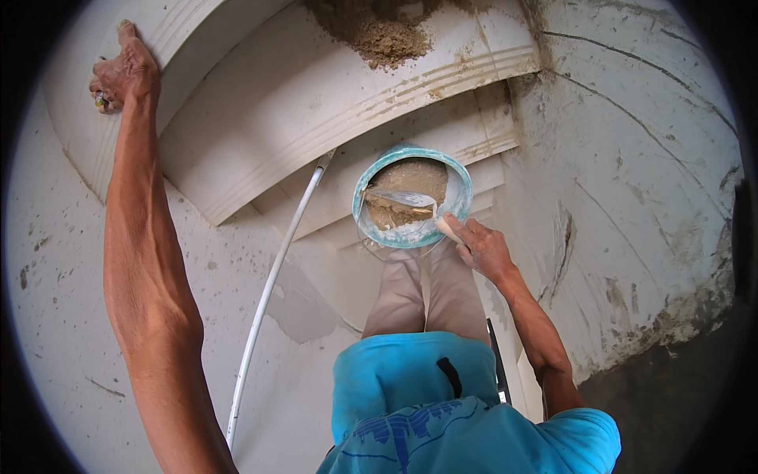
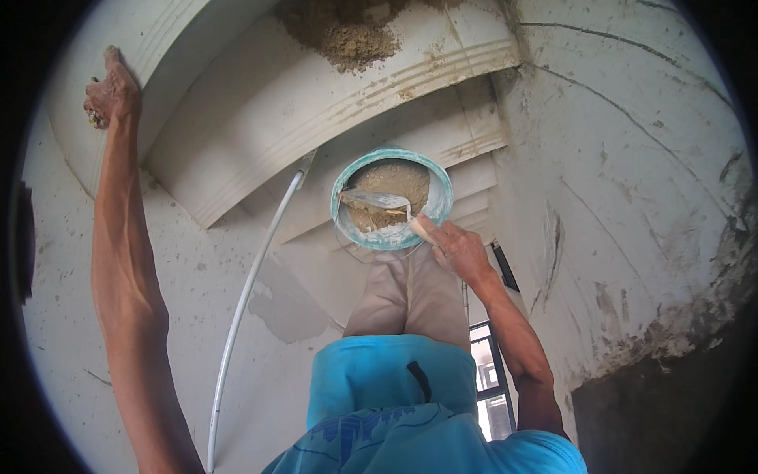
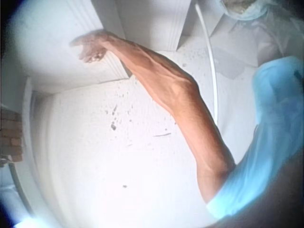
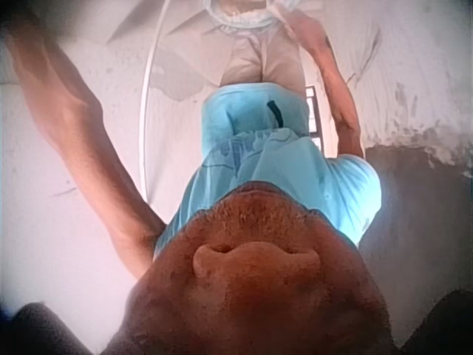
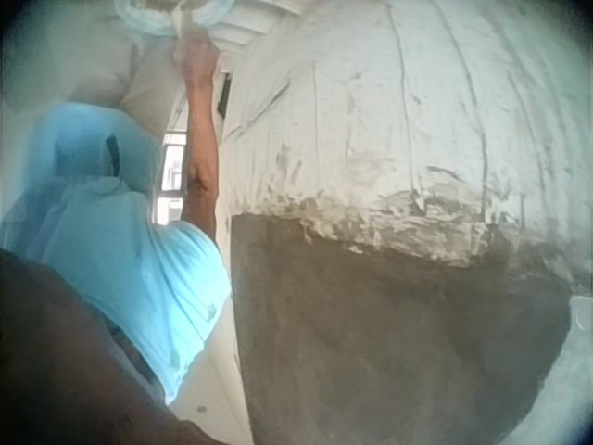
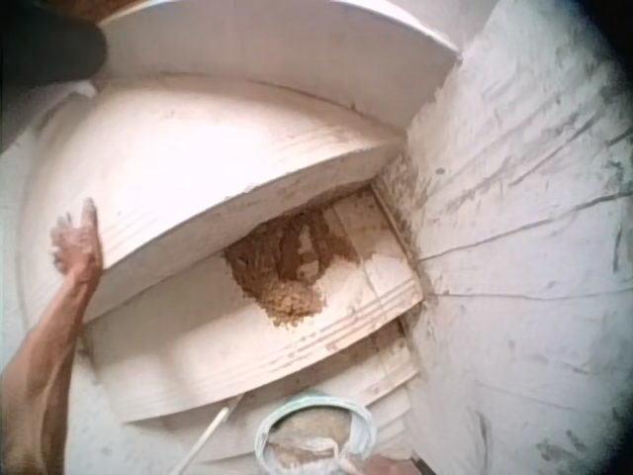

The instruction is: The person applies cement mixture to the corner and underside of concrete stairs using a trowel, then brushes away debris from the steps with a broom.

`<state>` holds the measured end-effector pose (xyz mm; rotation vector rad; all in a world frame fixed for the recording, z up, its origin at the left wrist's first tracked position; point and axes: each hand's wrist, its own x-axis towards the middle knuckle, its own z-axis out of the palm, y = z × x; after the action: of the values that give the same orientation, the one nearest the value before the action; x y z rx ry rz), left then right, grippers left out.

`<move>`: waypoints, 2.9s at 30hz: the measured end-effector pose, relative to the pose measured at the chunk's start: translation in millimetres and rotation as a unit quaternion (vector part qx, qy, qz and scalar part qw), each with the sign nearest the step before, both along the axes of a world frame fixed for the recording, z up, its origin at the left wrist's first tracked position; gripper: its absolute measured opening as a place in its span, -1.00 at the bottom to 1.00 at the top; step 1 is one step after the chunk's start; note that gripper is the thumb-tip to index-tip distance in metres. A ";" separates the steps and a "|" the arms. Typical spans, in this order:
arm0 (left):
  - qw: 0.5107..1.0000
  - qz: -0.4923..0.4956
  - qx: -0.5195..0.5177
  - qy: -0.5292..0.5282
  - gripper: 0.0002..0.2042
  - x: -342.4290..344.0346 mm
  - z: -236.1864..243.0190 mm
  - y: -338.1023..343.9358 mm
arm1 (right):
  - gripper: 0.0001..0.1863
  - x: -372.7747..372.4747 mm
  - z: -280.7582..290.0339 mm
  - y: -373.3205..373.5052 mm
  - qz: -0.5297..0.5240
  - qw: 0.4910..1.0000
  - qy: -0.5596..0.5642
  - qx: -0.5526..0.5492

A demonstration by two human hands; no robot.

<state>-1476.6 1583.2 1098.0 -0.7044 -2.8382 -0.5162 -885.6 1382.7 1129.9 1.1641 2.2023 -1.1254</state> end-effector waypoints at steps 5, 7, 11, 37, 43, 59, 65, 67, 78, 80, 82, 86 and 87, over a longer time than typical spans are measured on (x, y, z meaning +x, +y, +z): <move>1.000 0.000 -0.006 -0.004 -0.06 -0.5 1.1 -0.1 | -0.18 0.7 7.6 -2.1 -0.093 0.993 0.061 0.035; 1.000 -0.014 0.000 -0.013 -0.06 4.8 4.1 -2.4 | -0.19 3.2 6.0 2.0 -0.154 0.980 0.117 0.052; 0.999 -0.021 0.013 -0.039 -0.05 -1.9 -0.8 -1.6 | -0.25 -12.0 7.3 26.6 -0.379 0.913 0.151 -0.019; 1.000 -0.008 0.018 0.005 -0.09 12.6 4.9 -1.6 | -0.78 -329.7 -68.3 151.1 -0.756 0.448 0.347 -0.327; 1.000 -0.002 0.002 0.000 -0.09 13.4 4.6 2.5 | -0.73 -358.2 -76.8 188.9 -0.755 0.400 0.384 -0.349; 0.999 -0.006 -0.004 0.049 -0.10 2.2 -5.2 -0.5 | -0.71 -255.4 -89.4 145.1 -0.664 0.546 0.393 -0.326; 0.998 -0.006 0.002 0.060 -0.09 0.4 -6.4 -1.9 | -0.62 -191.0 -56.6 112.1 -0.628 0.619 0.333 -0.334; 0.999 -0.015 0.001 0.048 -0.08 1.2 -4.6 -1.3 | -0.64 -160.9 -46.0 91.9 -0.611 0.648 0.316 -0.329; 1.000 0.004 -0.005 0.004 -0.04 -0.6 -0.6 -0.5 | -0.69 -2.1 -11.2 -32.7 -0.297 0.947 0.045 -0.110; 1.000 0.003 -0.012 0.011 -0.05 -5.0 -1.6 -0.7 | -0.67 10.5 -19.7 -43.6 -0.219 0.975 -0.018 -0.009; 1.000 0.001 -0.019 0.009 -0.05 -7.6 -2.0 1.1 | -0.63 19.9 -25.5 -50.9 -0.176 0.981 -0.044 0.063; 1.000 -0.005 -0.006 -0.005 -0.03 -8.2 -4.8 -2.1 | -0.56 19.6 -18.2 -53.2 -0.214 0.975 -0.021 0.048; 1.000 -0.004 -0.006 -0.017 -0.04 -4.9 -2.3 -0.6 | -0.55 15.7 -15.6 -45.6 -0.236 0.971 -0.012 0.028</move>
<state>-1481.5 1582.6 1095.7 -0.7156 -2.8740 -0.5166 -869.9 1337.1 1114.2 1.7797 2.0003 -1.2193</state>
